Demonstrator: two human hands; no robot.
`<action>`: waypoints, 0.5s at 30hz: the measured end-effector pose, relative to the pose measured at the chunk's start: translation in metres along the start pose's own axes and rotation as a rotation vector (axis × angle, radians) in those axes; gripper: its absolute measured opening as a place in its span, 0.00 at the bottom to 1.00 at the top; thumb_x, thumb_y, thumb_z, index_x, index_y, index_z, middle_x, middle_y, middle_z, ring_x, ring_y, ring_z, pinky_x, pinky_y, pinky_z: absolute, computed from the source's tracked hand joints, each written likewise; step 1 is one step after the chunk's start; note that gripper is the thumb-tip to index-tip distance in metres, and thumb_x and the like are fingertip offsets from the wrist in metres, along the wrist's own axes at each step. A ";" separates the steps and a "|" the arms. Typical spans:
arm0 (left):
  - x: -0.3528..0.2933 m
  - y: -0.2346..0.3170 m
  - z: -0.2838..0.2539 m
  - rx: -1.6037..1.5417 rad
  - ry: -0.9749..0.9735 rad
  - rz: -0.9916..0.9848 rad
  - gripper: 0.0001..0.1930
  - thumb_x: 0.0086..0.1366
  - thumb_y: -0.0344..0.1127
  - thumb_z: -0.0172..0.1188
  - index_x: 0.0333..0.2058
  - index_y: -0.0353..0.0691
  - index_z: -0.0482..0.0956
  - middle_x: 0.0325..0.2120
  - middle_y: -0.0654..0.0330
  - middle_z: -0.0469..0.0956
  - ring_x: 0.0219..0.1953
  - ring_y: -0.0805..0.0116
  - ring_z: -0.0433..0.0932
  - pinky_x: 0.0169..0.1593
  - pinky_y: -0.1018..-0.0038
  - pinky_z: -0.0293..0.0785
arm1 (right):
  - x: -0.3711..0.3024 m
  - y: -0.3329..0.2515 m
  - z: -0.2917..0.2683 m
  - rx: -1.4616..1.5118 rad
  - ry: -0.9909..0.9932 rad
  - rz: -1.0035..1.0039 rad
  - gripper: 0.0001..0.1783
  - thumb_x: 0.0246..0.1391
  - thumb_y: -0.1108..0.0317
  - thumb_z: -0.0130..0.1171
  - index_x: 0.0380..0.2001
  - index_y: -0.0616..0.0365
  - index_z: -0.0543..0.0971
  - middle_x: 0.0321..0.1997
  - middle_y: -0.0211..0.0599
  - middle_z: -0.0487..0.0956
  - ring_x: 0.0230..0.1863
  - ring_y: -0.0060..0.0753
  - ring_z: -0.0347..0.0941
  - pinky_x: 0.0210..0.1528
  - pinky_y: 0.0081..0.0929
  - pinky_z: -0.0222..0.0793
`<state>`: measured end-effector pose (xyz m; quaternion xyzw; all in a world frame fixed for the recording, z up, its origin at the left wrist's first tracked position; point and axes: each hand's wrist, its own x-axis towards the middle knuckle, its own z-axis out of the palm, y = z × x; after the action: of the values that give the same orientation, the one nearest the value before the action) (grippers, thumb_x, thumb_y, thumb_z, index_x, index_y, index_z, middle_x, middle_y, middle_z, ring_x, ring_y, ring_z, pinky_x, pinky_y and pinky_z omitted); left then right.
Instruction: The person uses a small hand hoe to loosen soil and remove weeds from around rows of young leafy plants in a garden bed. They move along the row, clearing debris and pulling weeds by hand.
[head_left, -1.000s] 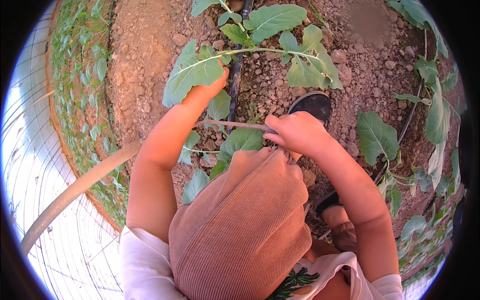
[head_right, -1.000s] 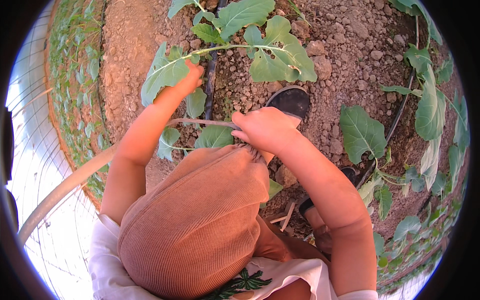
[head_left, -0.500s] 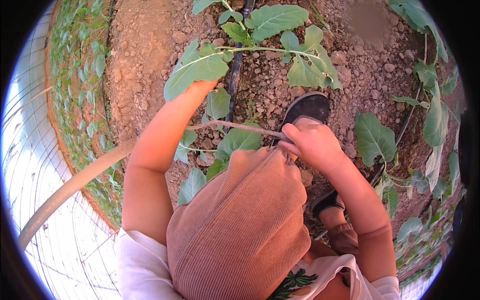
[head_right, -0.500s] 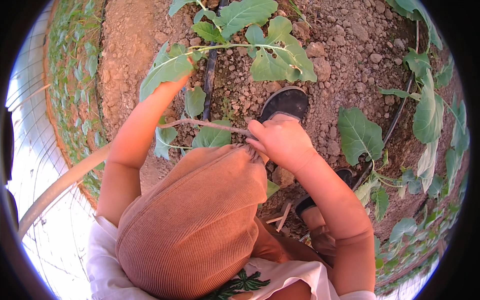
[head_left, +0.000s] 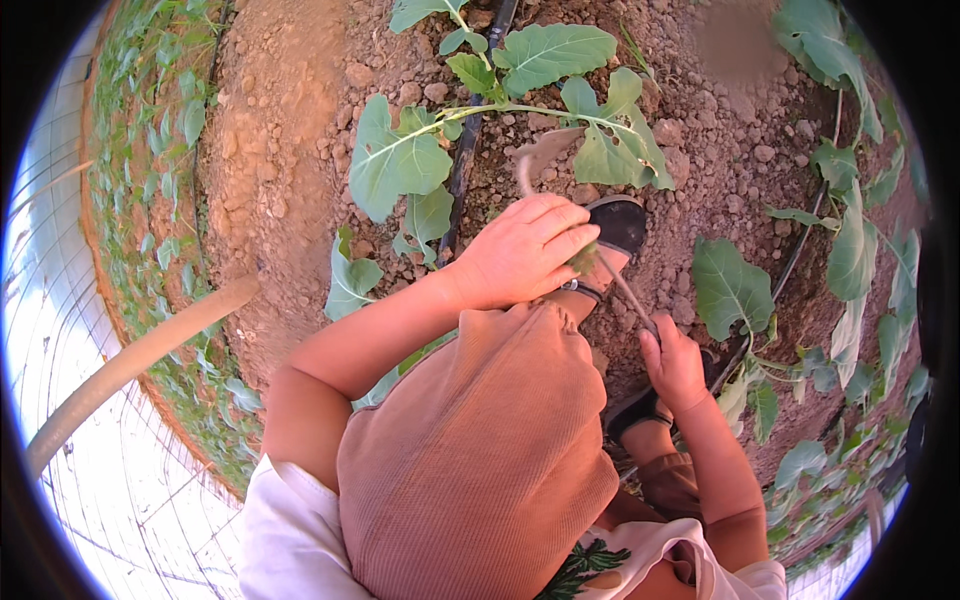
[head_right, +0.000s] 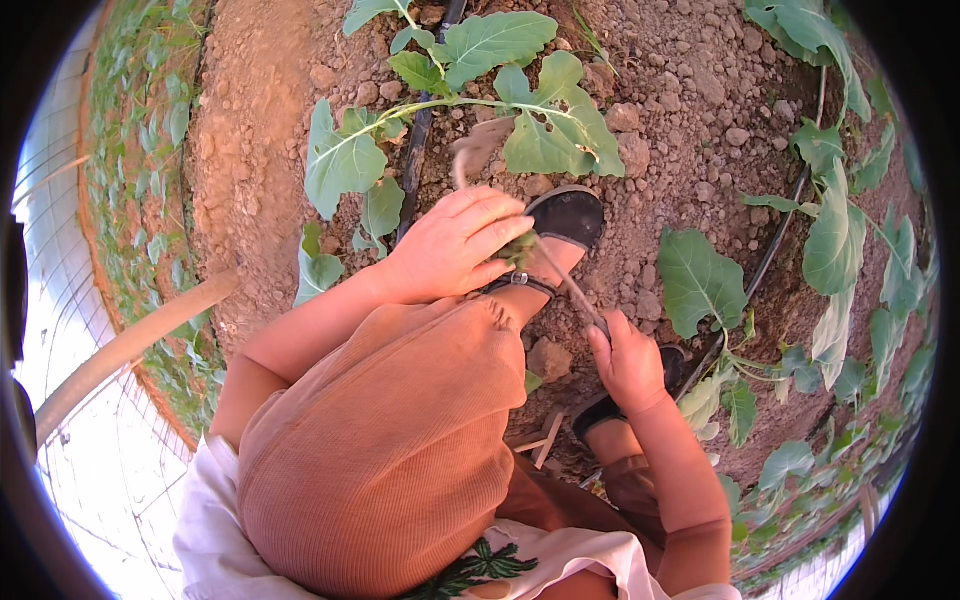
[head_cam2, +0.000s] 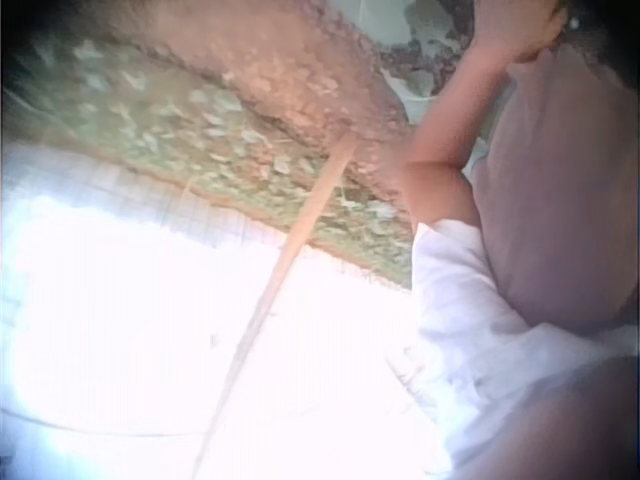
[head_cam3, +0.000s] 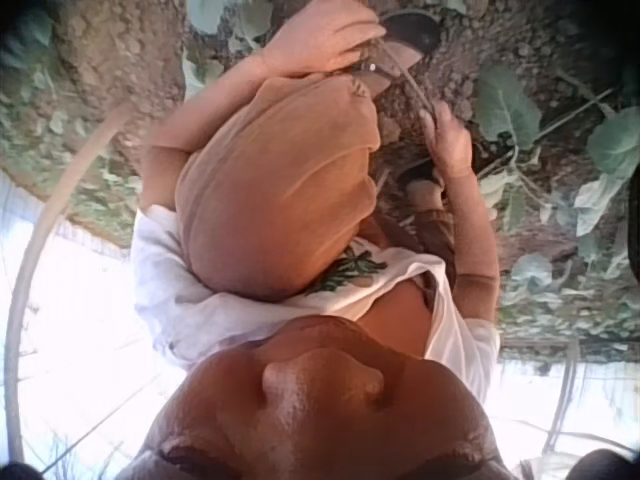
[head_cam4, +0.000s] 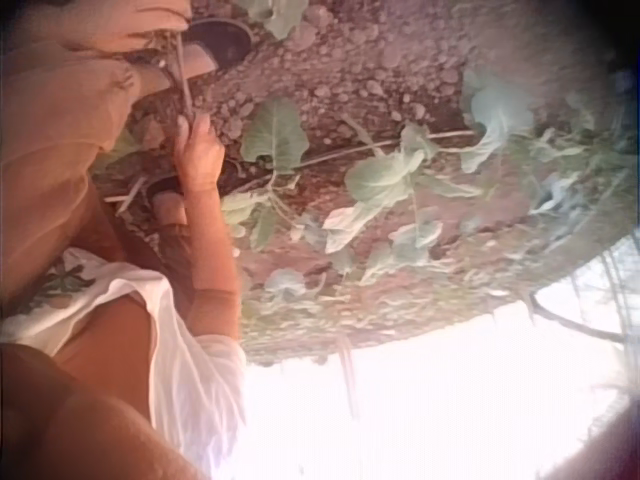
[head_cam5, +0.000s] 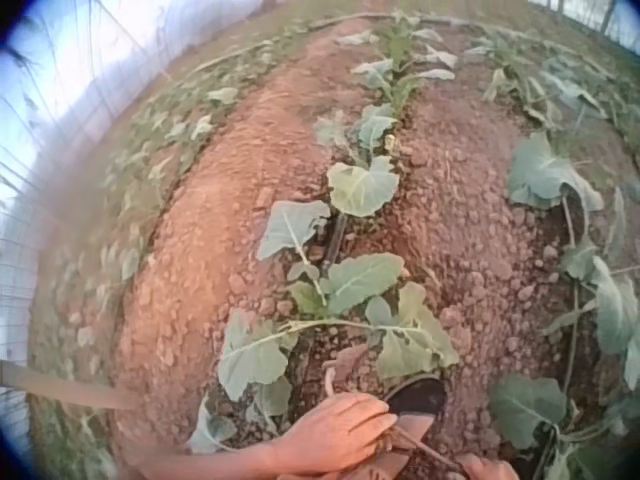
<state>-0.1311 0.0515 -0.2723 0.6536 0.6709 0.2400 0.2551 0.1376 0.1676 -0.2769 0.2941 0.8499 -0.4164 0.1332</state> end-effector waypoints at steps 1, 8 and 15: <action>-0.001 -0.001 0.003 0.046 0.005 0.003 0.28 0.49 0.37 0.64 0.51 0.40 0.71 0.51 0.56 0.68 0.57 0.59 0.64 0.60 0.62 0.59 | -0.001 0.004 0.008 0.027 -0.002 0.067 0.11 0.56 0.61 0.54 0.35 0.56 0.69 0.26 0.46 0.76 0.26 0.53 0.73 0.27 0.44 0.69; -0.006 -0.018 0.030 0.217 -0.067 -0.042 0.31 0.58 0.46 0.57 0.58 0.40 0.64 0.60 0.57 0.60 0.65 0.60 0.54 0.67 0.59 0.45 | 0.028 -0.024 0.048 0.053 0.018 0.108 0.12 0.59 0.59 0.50 0.37 0.56 0.67 0.24 0.52 0.76 0.26 0.59 0.72 0.27 0.49 0.67; -0.034 -0.029 0.059 0.139 -0.101 0.024 0.28 0.60 0.42 0.53 0.57 0.39 0.64 0.59 0.56 0.62 0.63 0.61 0.58 0.66 0.62 0.50 | 0.014 -0.028 0.059 0.254 -0.154 0.170 0.14 0.60 0.58 0.48 0.33 0.59 0.65 0.23 0.59 0.74 0.27 0.66 0.70 0.28 0.52 0.66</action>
<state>-0.1139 0.0165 -0.3346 0.6891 0.6641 0.1627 0.2399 0.1082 0.1130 -0.3018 0.3466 0.7497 -0.5292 0.1944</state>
